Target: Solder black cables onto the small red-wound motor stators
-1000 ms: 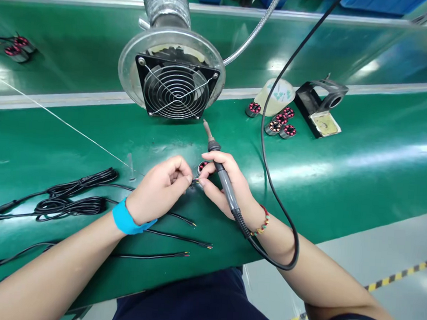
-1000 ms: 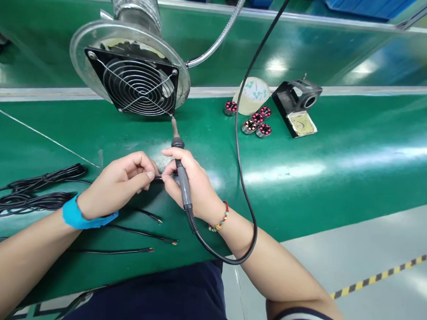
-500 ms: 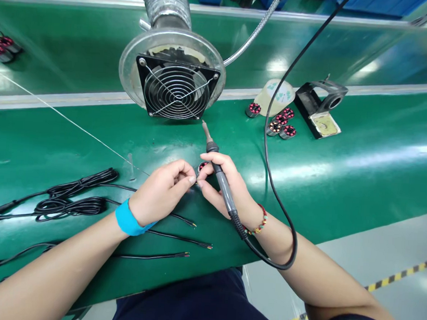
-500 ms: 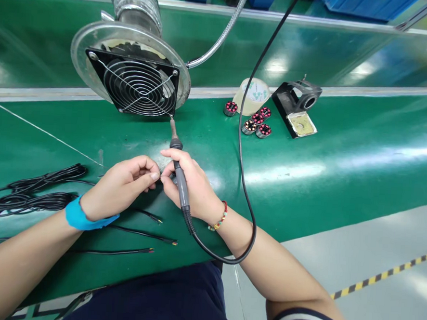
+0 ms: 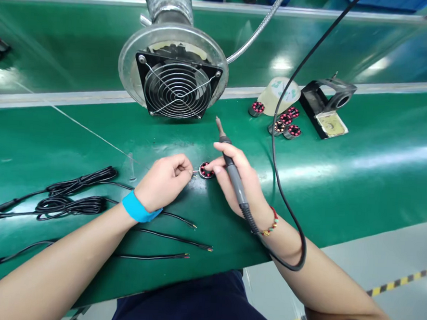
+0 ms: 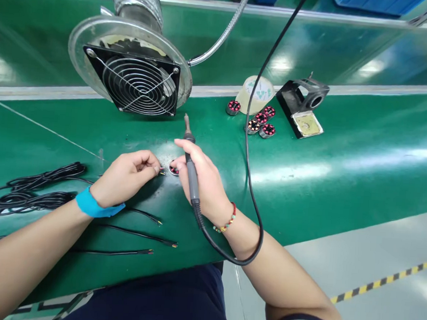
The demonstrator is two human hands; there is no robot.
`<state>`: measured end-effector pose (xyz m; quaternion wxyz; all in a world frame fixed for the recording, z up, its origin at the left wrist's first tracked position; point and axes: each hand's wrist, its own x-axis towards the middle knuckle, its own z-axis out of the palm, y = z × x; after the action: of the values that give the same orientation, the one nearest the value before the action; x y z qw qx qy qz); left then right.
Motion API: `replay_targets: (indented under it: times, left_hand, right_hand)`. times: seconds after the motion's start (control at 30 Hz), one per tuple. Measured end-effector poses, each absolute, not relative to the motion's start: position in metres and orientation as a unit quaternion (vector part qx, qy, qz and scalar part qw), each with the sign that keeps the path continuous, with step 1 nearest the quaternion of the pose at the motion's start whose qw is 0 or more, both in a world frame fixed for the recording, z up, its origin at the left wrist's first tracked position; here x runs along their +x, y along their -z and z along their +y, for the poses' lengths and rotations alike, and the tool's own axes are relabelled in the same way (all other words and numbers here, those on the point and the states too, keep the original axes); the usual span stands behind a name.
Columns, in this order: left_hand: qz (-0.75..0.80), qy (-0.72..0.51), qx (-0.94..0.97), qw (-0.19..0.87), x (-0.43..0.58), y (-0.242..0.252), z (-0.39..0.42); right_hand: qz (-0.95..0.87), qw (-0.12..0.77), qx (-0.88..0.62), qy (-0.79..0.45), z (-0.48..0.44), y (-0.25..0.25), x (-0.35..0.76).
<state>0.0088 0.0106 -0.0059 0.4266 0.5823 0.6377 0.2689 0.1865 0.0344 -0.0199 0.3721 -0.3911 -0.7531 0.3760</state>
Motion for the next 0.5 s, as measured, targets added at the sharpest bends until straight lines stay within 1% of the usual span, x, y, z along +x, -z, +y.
replay_targets:
  times: [0.1, 0.33, 0.5]
  left_hand:
    - [0.661, -0.273, 0.549, 0.432, 0.009, 0.008, 0.015]
    - [0.677, -0.273, 0.512, 0.453, 0.012, 0.006, 0.016]
    - [0.683, -0.271, 0.503, 0.455, 0.013, 0.006, 0.015]
  right_hand:
    - [-0.753, 0.375, -0.4, -0.364, 0.038, 0.013, 0.195]
    - [-0.759, 0.459, -0.368, -0.28, 0.034, 0.003, 0.205]
    - [-0.754, 0.466, -0.367, -0.282, 0.029, 0.003, 0.209]
